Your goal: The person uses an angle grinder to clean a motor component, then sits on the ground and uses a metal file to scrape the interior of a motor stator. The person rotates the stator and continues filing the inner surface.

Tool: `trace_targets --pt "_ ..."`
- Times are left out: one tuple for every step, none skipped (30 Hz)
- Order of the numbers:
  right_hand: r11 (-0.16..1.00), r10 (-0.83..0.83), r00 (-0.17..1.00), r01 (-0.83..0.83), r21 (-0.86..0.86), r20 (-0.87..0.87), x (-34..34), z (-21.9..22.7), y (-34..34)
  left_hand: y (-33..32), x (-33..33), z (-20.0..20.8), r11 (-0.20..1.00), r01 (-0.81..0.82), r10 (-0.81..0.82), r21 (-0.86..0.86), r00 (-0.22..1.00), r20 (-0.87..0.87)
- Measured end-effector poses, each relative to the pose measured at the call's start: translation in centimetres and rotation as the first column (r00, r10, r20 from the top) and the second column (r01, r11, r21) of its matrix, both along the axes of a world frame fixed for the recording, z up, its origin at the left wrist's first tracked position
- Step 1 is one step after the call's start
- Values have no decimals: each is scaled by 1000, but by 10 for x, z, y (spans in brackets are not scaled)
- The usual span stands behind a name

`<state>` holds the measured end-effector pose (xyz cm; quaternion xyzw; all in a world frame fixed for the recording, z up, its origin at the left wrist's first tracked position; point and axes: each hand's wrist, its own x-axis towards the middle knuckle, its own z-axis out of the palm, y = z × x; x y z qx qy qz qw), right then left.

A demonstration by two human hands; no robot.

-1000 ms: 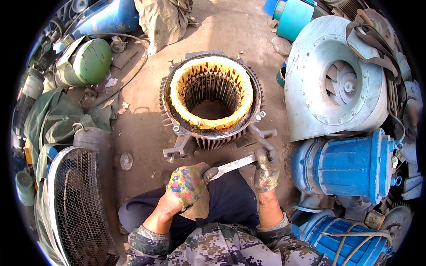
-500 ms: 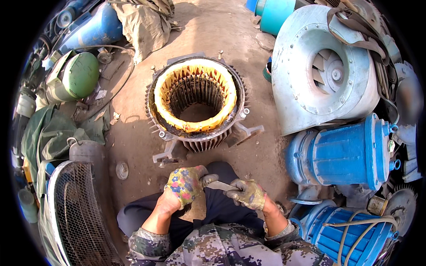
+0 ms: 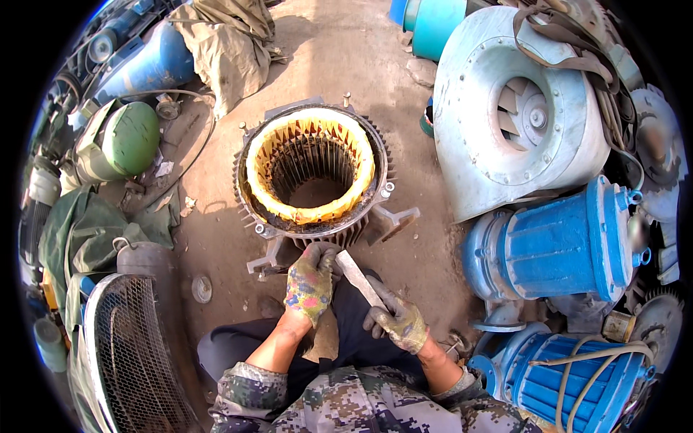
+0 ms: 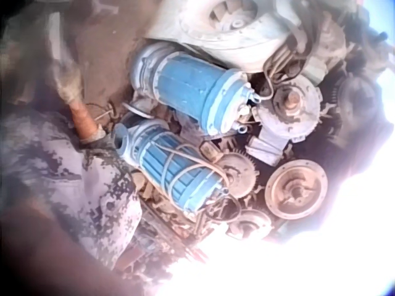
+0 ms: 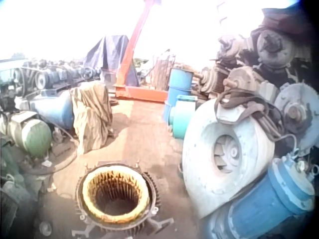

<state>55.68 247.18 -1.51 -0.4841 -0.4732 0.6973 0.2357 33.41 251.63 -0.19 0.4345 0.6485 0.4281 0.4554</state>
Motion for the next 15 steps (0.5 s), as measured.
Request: trace_targets --pt "991 -99 991 90 -99 -88 -8 1 -3 1 4 -3 998 -22 21 52 999 24" --pt "979 -197 969 186 -82 -148 -15 5 -2 0 6 9 983 44 -11 179 983 -182" --pt "959 -279 951 270 -82 -131 -21 -4 0 2 6 -1 970 139 -68 201 944 -323" --pt "928 -373 909 362 -90 -185 -28 -7 2 2 9 8 943 257 -151 212 897 -415" --pt "887 -461 854 450 -105 -239 -32 -9 5 2 13 20 904 372 -226 210 834 -504" --pt "886 -464 857 452 -105 -223 -33 -10 8 2 17 23 876 450 -260 177 747 -612" --pt "885 -465 859 453 -106 -212 -35 -11 11 2 19 26 859 499 -314 113 688 -654" --pt "884 -467 861 454 -107 -201 -37 -13 13 3 21 27 839 543 -366 46 625 -689" --pt "866 -500 832 471 -169 -241 -42 -15 16 4 22 29 814 580 -418 -23 557 -718" --pt "843 -535 801 485 -231 -269 -45 -16 19 3 23 29 793 610 -417 2 544 -728" --pt "818 -570 767 495 -292 -295 -48 -15 22 4 25 29 780 625 -431 -12 524 -734" --pt "814 -579 758 518 -264 -300 -50 -10 22 7 26 30 767 641 -445 -25 503 -740" --pt "807 -589 752 530 -262 -295 -55 -11 23 12 26 31 755 654 -454 -41 477 -752" --pt "799 -600 746 542 -259 -290 -59 -13 25 17 24 30 753 655 -484 -55 495 -722" --pt "791 -611 739 556 -256 -284 -63 -17 28 24 20 27 744 668 -484 -22 515 -708"
